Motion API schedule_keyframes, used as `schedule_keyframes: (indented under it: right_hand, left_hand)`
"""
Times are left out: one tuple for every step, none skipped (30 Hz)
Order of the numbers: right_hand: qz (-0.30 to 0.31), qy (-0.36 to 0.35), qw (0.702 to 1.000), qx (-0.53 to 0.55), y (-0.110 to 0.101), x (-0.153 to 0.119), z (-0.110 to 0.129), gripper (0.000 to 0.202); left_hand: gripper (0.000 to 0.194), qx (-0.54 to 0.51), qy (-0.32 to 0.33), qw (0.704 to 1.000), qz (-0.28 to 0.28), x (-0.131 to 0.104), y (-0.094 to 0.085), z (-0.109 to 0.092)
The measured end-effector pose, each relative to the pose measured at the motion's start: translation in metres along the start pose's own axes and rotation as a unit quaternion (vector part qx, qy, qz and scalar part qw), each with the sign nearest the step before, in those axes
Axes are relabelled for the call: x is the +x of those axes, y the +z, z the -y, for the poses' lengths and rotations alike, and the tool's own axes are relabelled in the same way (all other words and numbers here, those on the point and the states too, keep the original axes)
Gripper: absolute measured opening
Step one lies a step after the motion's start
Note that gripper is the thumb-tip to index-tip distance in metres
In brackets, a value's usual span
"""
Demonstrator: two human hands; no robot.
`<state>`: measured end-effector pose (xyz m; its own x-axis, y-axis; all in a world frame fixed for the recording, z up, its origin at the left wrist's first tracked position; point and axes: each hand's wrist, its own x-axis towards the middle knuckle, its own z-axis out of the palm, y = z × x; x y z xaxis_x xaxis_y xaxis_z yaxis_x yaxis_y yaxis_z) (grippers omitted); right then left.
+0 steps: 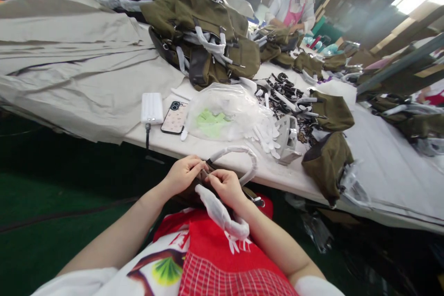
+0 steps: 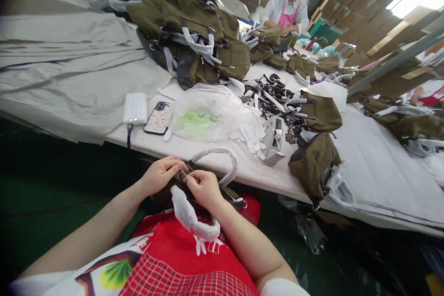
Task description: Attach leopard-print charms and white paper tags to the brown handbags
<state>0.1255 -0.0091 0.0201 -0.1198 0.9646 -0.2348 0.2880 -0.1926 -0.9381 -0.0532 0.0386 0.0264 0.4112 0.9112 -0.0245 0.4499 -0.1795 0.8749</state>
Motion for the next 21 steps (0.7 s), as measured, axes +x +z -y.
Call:
schedule_keyframes:
  right_hand:
    - [0.001,0.001,1.000,-0.001,0.000,0.001,0.000,0.020]
    - [0.002,0.001,1.000,-0.001,0.000,0.001,-0.001,0.020]
    - [0.001,0.000,1.000,0.002,-0.001,0.001,-0.001,0.020]
    - [-0.002,-0.003,1.000,0.006,-0.001,0.001,-0.001,0.020]
    - [-0.005,-0.005,1.000,0.010,-0.001,0.001,-0.001,0.020]
    - [-0.008,-0.006,1.000,0.015,-0.001,0.001,-0.001,0.020]
    - [-0.009,-0.007,1.000,0.019,0.000,0.002,-0.001,0.020]
    - [-0.008,-0.007,1.000,0.022,0.000,0.002,-0.001,0.020]
    - [-0.004,-0.008,1.000,0.025,0.000,0.002,-0.001,0.021]
    - [0.000,-0.009,1.000,0.027,0.001,0.003,-0.001,0.021]
    - [0.004,-0.013,1.000,0.026,0.001,0.003,-0.002,0.022]
    - [0.006,-0.018,1.000,0.019,0.001,0.004,-0.003,0.022]
    - [0.005,-0.022,1.000,0.008,0.002,0.004,-0.004,0.023]
    - [0.002,-0.025,1.000,-0.009,0.002,0.005,-0.004,0.023]
    - [-0.001,-0.026,0.999,-0.031,0.002,0.005,-0.004,0.023]
    - [-0.005,-0.029,0.998,-0.058,0.001,0.004,-0.004,0.023]
    - [-0.007,-0.034,0.995,-0.089,0.000,0.004,-0.002,0.024]
    - [-0.011,-0.044,0.991,-0.124,-0.002,0.002,0.001,0.025]
    - [-0.017,-0.060,0.985,-0.163,-0.004,0.000,0.005,0.025]
    - [-0.026,-0.081,0.975,-0.206,-0.006,-0.003,0.010,0.025]
    - [-0.038,-0.106,0.962,-0.251,-0.009,-0.006,0.015,0.024]
  left_hand:
    - [0.036,0.004,0.003,1.000,-0.001,0.000,0.000,-0.001]
    - [0.036,0.008,0.007,1.000,-0.001,-0.001,0.000,-0.001]
    - [0.035,0.010,0.011,1.000,-0.001,-0.001,0.000,-0.002]
    - [0.035,0.013,0.015,1.000,0.000,-0.002,0.000,-0.002]
    - [0.035,0.015,0.020,1.000,0.001,-0.003,0.000,-0.002]
    - [0.034,0.019,0.025,1.000,0.001,-0.004,0.000,-0.003]
    - [0.034,0.025,0.031,0.999,0.002,-0.004,0.001,-0.004]
    - [0.033,0.030,0.040,0.999,0.005,-0.005,0.001,-0.005]
    - [0.032,0.035,0.051,0.998,0.010,-0.006,0.001,-0.007]
    - [0.030,0.038,0.065,0.997,0.015,-0.007,0.001,-0.008]
    - [0.029,0.039,0.079,0.996,0.019,-0.008,0.000,-0.010]
    - [0.027,0.038,0.091,0.995,0.020,-0.010,0.000,-0.011]
    - [0.027,0.036,0.099,0.994,0.018,-0.011,0.000,-0.013]
    - [0.026,0.033,0.101,0.994,0.012,-0.012,0.000,-0.014]
    - [0.026,0.029,0.098,0.995,0.004,-0.013,0.000,-0.014]
    - [0.025,0.025,0.091,0.996,-0.003,-0.014,0.000,-0.015]
    - [0.024,0.021,0.080,0.996,-0.011,-0.015,0.001,-0.015]
    - [0.024,0.015,0.069,0.997,-0.020,-0.015,0.001,-0.014]
    - [0.023,0.006,0.056,0.998,-0.030,-0.016,0.001,-0.014]
    - [0.024,-0.007,0.040,0.998,-0.042,-0.015,0.001,-0.013]
    - [0.025,-0.025,0.021,0.998,-0.056,-0.015,0.001,-0.012]
